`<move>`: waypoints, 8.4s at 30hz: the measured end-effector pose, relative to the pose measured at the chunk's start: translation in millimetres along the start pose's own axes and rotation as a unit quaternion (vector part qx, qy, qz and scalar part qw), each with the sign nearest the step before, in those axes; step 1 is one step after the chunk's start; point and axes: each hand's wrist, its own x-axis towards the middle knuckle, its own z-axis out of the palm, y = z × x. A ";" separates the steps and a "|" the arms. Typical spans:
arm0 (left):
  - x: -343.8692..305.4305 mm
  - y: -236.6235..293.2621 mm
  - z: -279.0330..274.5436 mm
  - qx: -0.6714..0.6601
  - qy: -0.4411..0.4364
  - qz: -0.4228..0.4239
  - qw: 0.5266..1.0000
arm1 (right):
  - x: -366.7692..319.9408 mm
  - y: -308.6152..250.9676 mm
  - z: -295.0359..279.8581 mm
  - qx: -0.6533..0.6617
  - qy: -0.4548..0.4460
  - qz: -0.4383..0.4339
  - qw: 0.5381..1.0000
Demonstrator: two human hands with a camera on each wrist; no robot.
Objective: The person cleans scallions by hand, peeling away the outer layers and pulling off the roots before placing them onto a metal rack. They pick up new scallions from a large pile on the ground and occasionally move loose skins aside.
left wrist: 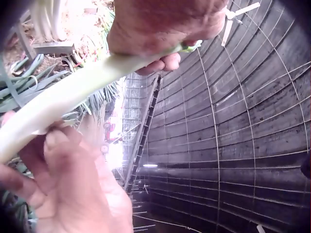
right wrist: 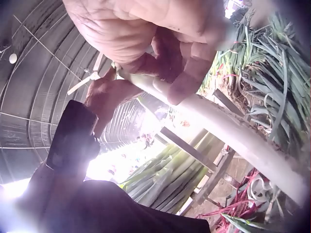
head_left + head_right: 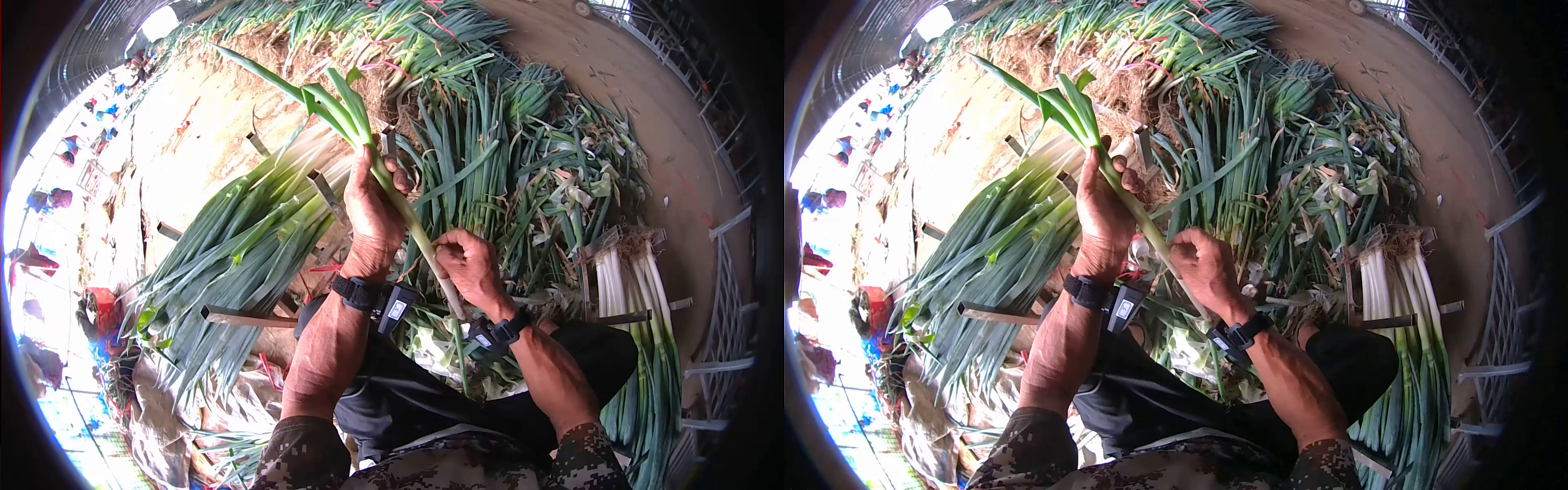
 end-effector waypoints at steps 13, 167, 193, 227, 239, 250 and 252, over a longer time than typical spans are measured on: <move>-7.2 1.9 2.0 0.010 -0.021 -0.018 1.000 | -4.4 -17.3 -0.1 0.001 -0.024 -0.005 1.000; -1.9 13.7 -9.3 -0.077 -0.218 -0.040 0.972 | -22.7 -36.1 -23.1 -0.118 -0.024 -0.161 0.980; -5.0 107.5 -44.5 0.043 0.146 0.198 0.968 | -34.2 34.4 -229.1 0.530 0.192 0.044 0.825; -454.1 264.6 -349.2 0.455 0.491 -0.005 0.743 | -17.3 25.5 -122.5 -0.257 -0.274 0.195 0.906; -74.8 112.8 15.0 0.595 -0.108 0.025 0.796 | -24.2 -2.1 -183.3 0.106 0.026 0.114 0.988; -14.1 -294.2 -192.3 0.754 -0.450 -0.056 0.475 | -55.9 -27.9 -224.2 0.265 0.145 0.099 0.948; -39.0 -339.2 -233.1 0.797 -0.412 -0.083 0.433 | -60.0 -27.7 -232.2 0.271 0.161 0.118 0.942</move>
